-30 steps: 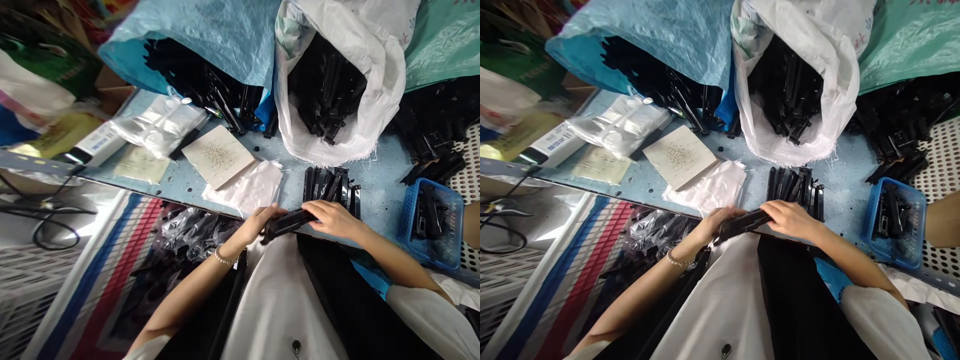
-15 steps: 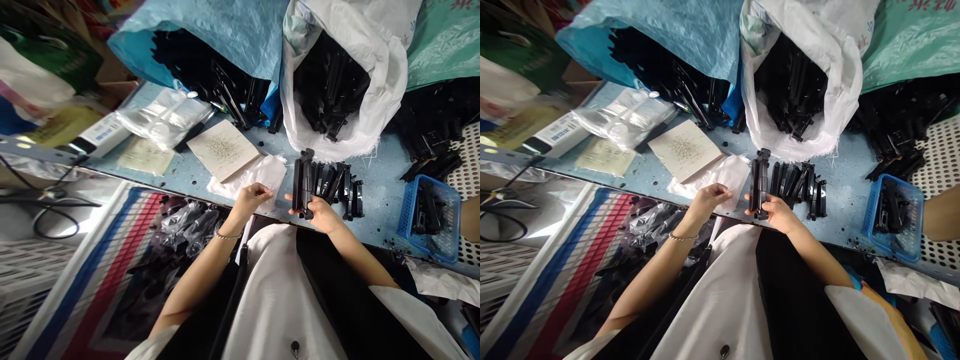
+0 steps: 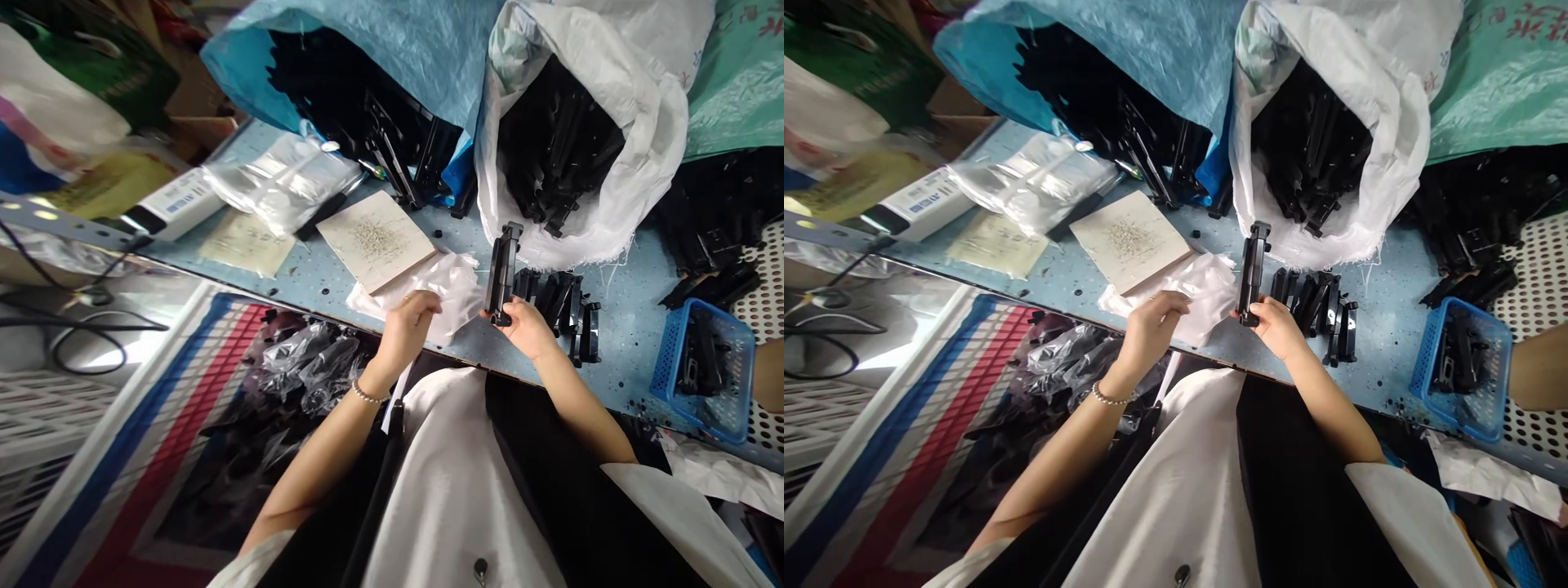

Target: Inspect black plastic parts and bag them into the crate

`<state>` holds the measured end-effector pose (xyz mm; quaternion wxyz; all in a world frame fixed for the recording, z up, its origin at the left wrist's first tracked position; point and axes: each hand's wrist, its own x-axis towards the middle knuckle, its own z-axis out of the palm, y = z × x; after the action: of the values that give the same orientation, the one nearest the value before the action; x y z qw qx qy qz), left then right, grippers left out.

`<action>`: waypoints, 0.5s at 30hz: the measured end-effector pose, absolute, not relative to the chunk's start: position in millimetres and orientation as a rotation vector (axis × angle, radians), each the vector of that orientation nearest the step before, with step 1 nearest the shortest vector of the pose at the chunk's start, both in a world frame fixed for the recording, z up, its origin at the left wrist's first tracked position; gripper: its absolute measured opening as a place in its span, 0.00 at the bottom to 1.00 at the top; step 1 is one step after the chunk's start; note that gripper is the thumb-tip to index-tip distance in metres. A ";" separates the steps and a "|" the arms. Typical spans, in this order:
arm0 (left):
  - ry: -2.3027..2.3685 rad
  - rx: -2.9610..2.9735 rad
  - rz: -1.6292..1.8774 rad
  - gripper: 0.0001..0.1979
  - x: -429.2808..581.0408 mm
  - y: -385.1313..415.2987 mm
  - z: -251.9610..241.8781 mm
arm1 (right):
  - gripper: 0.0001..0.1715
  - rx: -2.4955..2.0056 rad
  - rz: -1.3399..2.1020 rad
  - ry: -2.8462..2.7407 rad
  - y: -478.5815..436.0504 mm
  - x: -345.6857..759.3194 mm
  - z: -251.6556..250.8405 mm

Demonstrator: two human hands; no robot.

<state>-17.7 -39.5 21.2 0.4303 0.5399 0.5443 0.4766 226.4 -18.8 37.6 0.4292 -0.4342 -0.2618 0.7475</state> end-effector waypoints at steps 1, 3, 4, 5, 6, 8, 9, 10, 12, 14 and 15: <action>1.373 1.488 1.128 0.07 -15.3 -40.0 19.4 | 0.12 -1.065 1.887 -0.697 -24.9 231.8 44.8; 1.375 1.662 1.021 0.14 -9.9 -39.8 14.0 | 0.18 -0.974 2.015 -0.764 -42.5 240.1 56.8; 1.367 1.694 0.997 0.17 -7.4 -39.4 10.9 | 0.23 -0.904 2.121 -0.763 -52.8 242.6 59.7; 1.355 1.705 0.992 0.20 -5.5 -38.9 7.9 | 0.26 -0.834 2.239 -0.726 -63.1 243.8 60.0; 1.344 1.708 0.998 0.22 -4.2 -38.5 5.2 | 0.28 -0.780 2.353 -0.653 -72.7 243.9 57.6; 1.329 1.700 1.026 0.27 -3.6 -38.3 1.3 | 0.28 -0.753 2.518 -0.429 -87.0 241.8 46.7; 1.328 1.690 1.042 0.28 -4.0 -38.7 0.2 | 0.27 -0.773 2.556 -0.299 -91.2 240.5 40.1; 1.334 1.677 1.056 0.28 -4.5 -39.3 -0.5 | 0.25 -0.794 2.564 -0.174 -93.6 239.6 34.0; 1.364 1.633 1.092 0.23 -4.6 -40.6 -2.0 | 0.23 -0.784 2.542 0.000 -94.7 239.4 26.7; 1.419 1.588 1.160 0.15 -1.5 -40.9 -4.8 | 0.25 -0.712 2.523 0.060 -94.2 240.7 26.7; 1.446 1.580 1.197 0.12 1.4 -40.3 -6.9 | 0.26 -0.669 2.526 0.065 -94.1 241.3 28.5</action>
<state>1.4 -40.3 -6.9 0.3373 0.6062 0.5547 0.4594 241.3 -94.1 28.5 0.2607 -0.2471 0.0239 0.9330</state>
